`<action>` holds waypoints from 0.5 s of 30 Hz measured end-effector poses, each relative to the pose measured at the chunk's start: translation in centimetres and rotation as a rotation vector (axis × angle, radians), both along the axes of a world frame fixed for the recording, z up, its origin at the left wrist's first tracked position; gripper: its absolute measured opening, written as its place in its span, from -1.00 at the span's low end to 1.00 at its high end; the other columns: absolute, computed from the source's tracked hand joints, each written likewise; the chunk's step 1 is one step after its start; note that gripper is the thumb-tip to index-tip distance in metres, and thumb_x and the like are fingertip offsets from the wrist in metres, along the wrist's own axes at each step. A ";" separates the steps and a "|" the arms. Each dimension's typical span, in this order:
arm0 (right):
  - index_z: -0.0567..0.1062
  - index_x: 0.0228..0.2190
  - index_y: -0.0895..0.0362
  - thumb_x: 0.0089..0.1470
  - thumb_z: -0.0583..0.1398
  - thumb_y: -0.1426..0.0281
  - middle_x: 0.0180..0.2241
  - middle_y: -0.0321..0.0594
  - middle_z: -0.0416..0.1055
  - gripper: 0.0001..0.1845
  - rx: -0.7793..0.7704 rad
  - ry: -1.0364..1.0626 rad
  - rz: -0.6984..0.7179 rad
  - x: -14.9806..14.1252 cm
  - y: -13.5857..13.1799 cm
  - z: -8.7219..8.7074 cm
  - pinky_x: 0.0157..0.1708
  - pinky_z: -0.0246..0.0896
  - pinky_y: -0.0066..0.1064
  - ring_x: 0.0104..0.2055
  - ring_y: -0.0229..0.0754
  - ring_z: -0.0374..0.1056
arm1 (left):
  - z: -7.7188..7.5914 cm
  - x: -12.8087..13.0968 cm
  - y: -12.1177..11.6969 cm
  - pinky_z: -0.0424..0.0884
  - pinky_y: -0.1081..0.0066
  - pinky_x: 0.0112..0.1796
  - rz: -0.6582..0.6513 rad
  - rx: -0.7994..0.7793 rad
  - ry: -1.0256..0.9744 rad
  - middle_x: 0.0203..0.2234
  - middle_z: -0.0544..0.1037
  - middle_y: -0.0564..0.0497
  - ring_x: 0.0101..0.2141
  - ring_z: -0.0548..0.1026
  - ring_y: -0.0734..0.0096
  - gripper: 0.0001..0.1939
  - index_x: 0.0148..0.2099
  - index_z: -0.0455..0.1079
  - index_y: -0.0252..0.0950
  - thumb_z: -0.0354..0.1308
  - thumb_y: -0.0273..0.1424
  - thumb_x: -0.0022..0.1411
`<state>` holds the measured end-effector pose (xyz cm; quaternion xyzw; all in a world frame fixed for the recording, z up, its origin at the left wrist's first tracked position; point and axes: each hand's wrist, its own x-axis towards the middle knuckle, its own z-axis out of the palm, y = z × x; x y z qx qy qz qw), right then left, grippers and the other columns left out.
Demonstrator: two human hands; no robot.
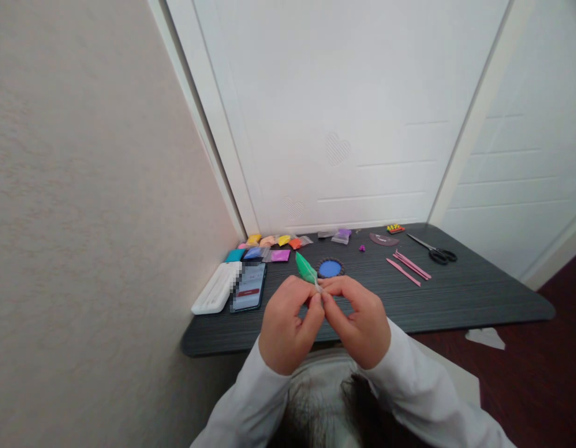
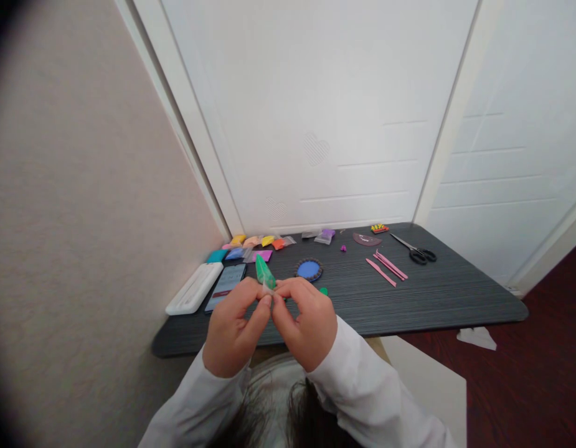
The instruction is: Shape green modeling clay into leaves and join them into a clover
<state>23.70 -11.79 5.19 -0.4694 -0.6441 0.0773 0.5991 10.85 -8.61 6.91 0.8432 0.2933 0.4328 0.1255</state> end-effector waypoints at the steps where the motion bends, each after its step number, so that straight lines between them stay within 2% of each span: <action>1: 0.41 -0.48 0.12 -0.01 0.09 0.49 -0.39 -0.20 0.45 -0.90 -0.011 0.027 -0.016 0.2 0.1 0.0 -0.23 0.28 -0.39 -0.28 -0.22 0.38 | -0.1 0.0 -0.1 0.23 0.44 -0.40 -0.016 0.004 0.001 -0.56 0.32 0.04 -0.45 0.30 0.43 -0.83 -0.51 0.20 -0.28 -0.06 -0.51 0.13; 6: 0.40 -0.46 0.12 -0.02 0.11 0.45 -0.41 -0.23 0.45 -0.94 -0.081 0.111 -0.071 1.2 0.5 -0.2 -0.31 0.29 -0.40 -0.36 -0.24 0.38 | -0.2 0.0 -0.4 0.24 0.44 -0.42 -0.055 -0.063 0.030 -0.61 0.28 0.07 -0.49 0.28 0.46 -0.80 -0.55 0.18 -0.29 -0.04 -0.51 0.11; 9: 0.39 -0.46 0.13 -0.02 0.13 0.40 -0.49 -0.26 0.44 -0.94 -0.154 0.201 -0.025 1.5 0.4 -0.2 -0.40 0.29 -0.43 -0.44 -0.26 0.38 | 0.0 -0.3 -0.3 0.29 0.34 -0.24 -0.052 -0.003 0.015 -0.42 0.39 -0.01 -0.31 0.35 0.36 -0.93 -0.34 0.34 -0.29 0.06 -0.45 0.08; 10: 0.38 -0.47 0.13 -0.01 0.14 0.38 -0.51 -0.28 0.43 -0.93 -0.171 0.255 0.008 1.6 0.4 -0.2 -0.43 0.28 -0.44 -0.47 -0.28 0.37 | 0.0 -0.4 -0.1 0.25 0.27 -0.14 -0.027 0.033 0.001 -0.28 0.39 -0.05 -0.19 0.33 0.28 -0.80 -0.21 0.36 -0.27 0.12 -0.41 0.05; 12: 0.36 -0.49 0.13 -0.01 0.14 0.36 -0.54 -0.30 0.41 -0.90 -0.189 0.357 0.099 1.6 0.3 -0.1 -0.47 0.27 -0.47 -0.49 -0.29 0.36 | 0.1 -0.6 0.2 0.14 0.13 0.00 0.029 0.037 -0.042 -0.03 0.27 -0.11 0.02 0.20 0.13 -0.49 0.02 0.25 -0.20 0.21 -0.33 -0.03; 13: 0.35 -0.49 0.13 -0.02 0.15 0.35 -0.55 -0.31 0.41 -0.89 -0.192 0.398 0.150 1.6 0.3 0.0 -0.48 0.27 -0.48 -0.50 -0.31 0.36 | 0.0 -0.7 0.5 0.12 0.11 0.01 0.022 -0.024 -0.080 0.03 0.23 -0.12 0.05 0.17 0.11 -0.41 0.08 0.19 -0.18 0.22 -0.32 -0.04; 15: 0.32 -0.48 0.12 -0.03 0.16 0.37 -0.57 -0.35 0.39 -0.90 -0.182 0.462 0.234 1.6 0.2 0.0 -0.50 0.24 -0.51 -0.52 -0.34 0.34 | -0.3 -0.8 0.9 0.26 0.17 -0.07 -0.074 -0.268 -0.189 -0.02 0.29 -0.11 -0.03 0.29 0.18 -0.42 0.10 0.14 -0.16 0.18 -0.32 0.02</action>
